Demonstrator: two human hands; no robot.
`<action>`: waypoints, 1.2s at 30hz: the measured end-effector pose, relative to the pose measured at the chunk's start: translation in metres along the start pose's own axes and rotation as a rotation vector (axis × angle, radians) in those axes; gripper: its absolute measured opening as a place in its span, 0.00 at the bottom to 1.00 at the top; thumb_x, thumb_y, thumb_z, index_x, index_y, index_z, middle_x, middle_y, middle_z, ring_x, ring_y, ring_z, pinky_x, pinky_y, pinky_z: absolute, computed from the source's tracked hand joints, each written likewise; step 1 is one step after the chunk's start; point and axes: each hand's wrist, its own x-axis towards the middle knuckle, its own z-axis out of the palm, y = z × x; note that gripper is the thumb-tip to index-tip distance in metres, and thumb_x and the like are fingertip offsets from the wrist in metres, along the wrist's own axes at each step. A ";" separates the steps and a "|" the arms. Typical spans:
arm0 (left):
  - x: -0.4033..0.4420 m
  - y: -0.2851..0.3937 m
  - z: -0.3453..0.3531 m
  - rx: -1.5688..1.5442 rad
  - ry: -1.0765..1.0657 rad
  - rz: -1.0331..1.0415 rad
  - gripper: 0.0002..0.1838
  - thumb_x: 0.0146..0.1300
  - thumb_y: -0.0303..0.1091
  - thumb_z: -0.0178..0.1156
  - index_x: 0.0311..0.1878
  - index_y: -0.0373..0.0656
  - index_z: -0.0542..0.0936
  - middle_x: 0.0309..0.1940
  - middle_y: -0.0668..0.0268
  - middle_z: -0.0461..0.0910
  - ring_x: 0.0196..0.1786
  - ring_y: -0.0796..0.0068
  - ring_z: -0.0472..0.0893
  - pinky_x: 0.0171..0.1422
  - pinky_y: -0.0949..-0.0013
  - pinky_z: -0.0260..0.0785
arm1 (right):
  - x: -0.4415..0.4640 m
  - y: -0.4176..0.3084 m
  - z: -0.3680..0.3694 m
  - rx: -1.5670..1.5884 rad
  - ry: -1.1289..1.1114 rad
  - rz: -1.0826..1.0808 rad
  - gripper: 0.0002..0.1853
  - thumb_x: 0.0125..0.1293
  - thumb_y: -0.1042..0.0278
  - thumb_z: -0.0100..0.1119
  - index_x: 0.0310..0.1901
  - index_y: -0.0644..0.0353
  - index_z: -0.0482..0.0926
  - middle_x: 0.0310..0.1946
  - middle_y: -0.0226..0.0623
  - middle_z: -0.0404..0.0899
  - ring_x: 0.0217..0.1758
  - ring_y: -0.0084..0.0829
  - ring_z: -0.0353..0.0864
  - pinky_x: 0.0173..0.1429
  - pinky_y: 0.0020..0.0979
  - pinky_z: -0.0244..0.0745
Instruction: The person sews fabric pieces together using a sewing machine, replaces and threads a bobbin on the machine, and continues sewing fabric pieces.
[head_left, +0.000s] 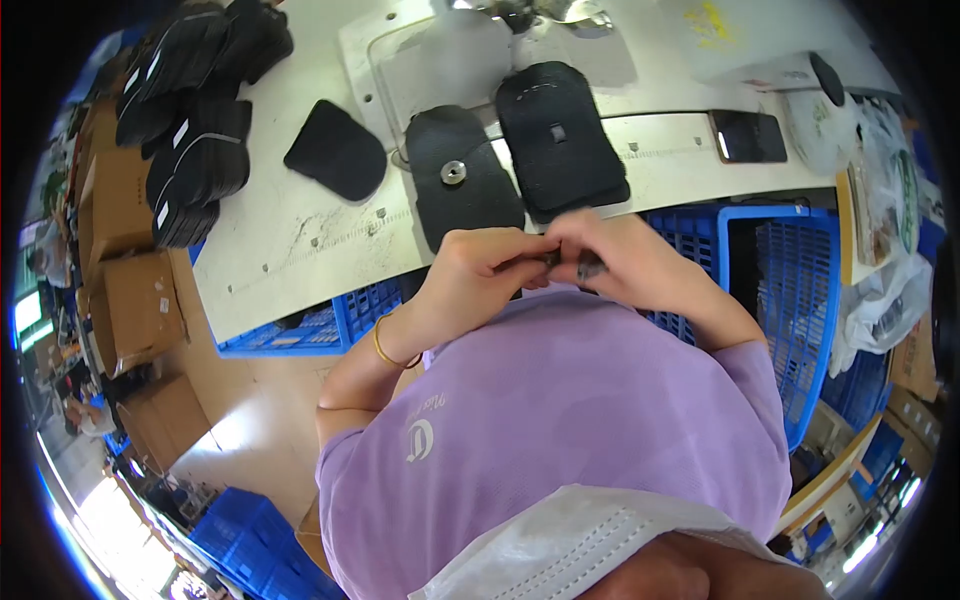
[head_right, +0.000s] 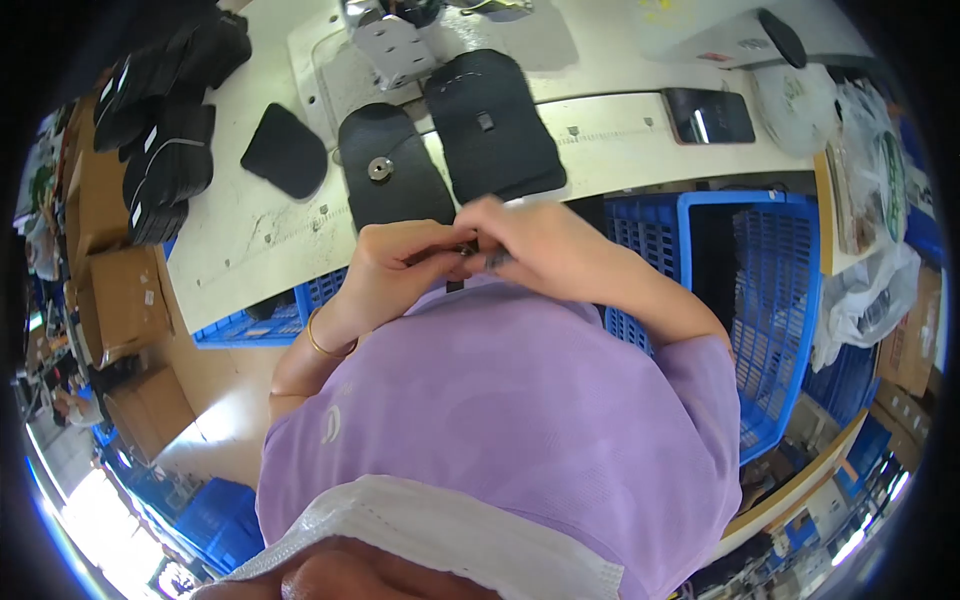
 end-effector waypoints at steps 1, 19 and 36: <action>0.000 0.003 -0.001 0.042 0.018 0.022 0.10 0.63 0.14 0.58 0.46 0.31 0.83 0.36 0.61 0.84 0.38 0.75 0.85 0.43 0.76 0.78 | 0.000 0.002 -0.005 -0.050 0.132 0.074 0.17 0.63 0.69 0.64 0.51 0.60 0.72 0.39 0.44 0.81 0.38 0.44 0.85 0.41 0.38 0.79; 0.000 -0.004 -0.002 -0.248 0.243 0.078 0.09 0.71 0.19 0.52 0.51 0.31 0.75 0.44 0.49 0.85 0.40 0.68 0.86 0.46 0.69 0.81 | 0.076 -0.057 -0.171 -1.023 1.592 -1.028 0.16 0.54 0.82 0.66 0.46 0.68 0.79 0.41 0.43 0.80 0.40 0.41 0.81 0.43 0.31 0.79; 0.003 -0.004 0.003 -0.120 0.318 0.159 0.06 0.71 0.22 0.54 0.48 0.33 0.76 0.44 0.52 0.85 0.35 0.74 0.84 0.44 0.72 0.79 | -0.028 -0.109 -0.210 -0.409 1.404 -1.100 0.11 0.66 0.75 0.62 0.49 0.64 0.80 0.37 0.34 0.81 0.36 0.25 0.80 0.39 0.22 0.75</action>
